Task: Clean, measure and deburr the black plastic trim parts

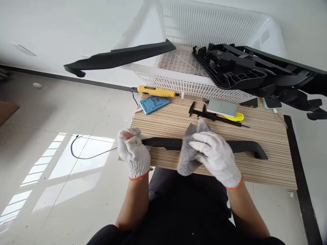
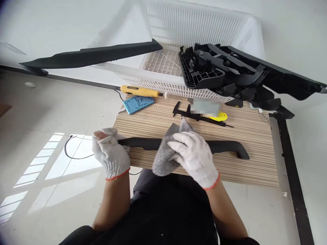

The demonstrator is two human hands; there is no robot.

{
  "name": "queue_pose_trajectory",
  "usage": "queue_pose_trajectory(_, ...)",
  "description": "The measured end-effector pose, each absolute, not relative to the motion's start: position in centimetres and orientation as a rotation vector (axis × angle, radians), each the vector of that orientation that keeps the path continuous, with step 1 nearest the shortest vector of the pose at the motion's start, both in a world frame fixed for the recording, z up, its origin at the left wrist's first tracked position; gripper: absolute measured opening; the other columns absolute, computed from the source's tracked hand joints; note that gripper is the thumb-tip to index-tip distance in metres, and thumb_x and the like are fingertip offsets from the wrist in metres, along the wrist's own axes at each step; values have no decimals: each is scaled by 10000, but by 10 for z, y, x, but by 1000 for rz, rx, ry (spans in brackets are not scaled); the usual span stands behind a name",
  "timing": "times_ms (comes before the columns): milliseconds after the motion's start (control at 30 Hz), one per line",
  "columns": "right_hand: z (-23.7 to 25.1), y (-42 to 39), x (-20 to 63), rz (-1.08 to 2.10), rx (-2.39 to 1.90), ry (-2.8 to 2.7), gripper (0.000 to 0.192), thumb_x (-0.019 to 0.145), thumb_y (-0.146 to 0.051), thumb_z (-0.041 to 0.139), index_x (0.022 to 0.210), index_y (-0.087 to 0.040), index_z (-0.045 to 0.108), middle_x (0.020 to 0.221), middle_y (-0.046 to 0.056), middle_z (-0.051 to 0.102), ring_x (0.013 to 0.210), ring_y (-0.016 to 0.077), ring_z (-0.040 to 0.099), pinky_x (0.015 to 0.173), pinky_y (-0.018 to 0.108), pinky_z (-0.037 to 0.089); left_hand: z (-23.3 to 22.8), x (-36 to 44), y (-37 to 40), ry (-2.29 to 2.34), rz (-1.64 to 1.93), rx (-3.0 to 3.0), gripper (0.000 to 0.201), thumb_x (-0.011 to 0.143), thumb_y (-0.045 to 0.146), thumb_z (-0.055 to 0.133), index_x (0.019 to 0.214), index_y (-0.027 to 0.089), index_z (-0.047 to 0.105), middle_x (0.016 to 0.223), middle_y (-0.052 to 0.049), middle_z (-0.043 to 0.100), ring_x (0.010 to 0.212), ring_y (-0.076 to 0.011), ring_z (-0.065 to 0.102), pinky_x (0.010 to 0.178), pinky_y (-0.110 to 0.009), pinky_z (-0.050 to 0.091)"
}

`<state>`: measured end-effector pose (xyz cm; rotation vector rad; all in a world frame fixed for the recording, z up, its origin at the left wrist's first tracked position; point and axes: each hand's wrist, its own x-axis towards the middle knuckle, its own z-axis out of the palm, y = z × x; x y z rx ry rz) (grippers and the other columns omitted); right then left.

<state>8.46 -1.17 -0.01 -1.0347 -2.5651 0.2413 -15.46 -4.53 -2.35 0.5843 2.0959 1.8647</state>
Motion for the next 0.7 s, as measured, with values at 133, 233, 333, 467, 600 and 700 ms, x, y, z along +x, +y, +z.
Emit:
queue_pose_trajectory(133,3,-12,119,149,-1137,-2556,326,818,-148,849,1118,-267,810,1254,18,796,1178,293,698,996,495,596,-21,-153,-46,2102,1786,551,304,994,477,497,847,216,544,801,-1,537,599,-109,476,387,-202,329)
queue_pose_trajectory(233,0,-16,95,192,-1132,-2540,308,843,-213,853,1142,-278,813,1268,-3,795,1193,287,685,1037,493,581,-22,-153,-48,2085,1708,634,337,1026,501,464,876,219,571,736,16,497,576,-111,443,434,-207,353)
queue_pose_trajectory(333,-6,-18,50,249,-1011,-2522,310,919,-343,805,1228,-312,788,1302,-50,784,1165,248,682,1013,439,586,-24,-154,-50,2131,1631,810,402,1060,513,403,875,210,592,696,22,482,581,-106,431,531,-221,391)
queue_pose_trajectory(467,-6,-14,28,264,-950,-2504,317,961,-353,759,1271,-289,773,1332,-34,772,1160,230,678,1014,404,579,-21,-155,-51,2136,1596,950,412,1052,514,443,844,196,602,650,36,442,573,-95,441,559,-222,398)
queue_pose_trajectory(600,-1,-9,80,287,-1054,-2533,313,903,-249,805,1214,-285,795,1308,-9,783,1174,254,690,1018,453,585,-19,-156,-51,2126,1580,801,451,1040,594,443,871,203,593,668,32,453,564,-102,449,498,-208,425)
queue_pose_trajectory(700,4,-9,125,186,-1193,-2529,304,883,-207,805,1180,-272,812,1287,15,792,1192,291,697,1009,510,594,-20,-156,-51,2083,1564,759,447,1038,608,443,897,212,596,671,29,425,581,-119,462,472,-203,452)
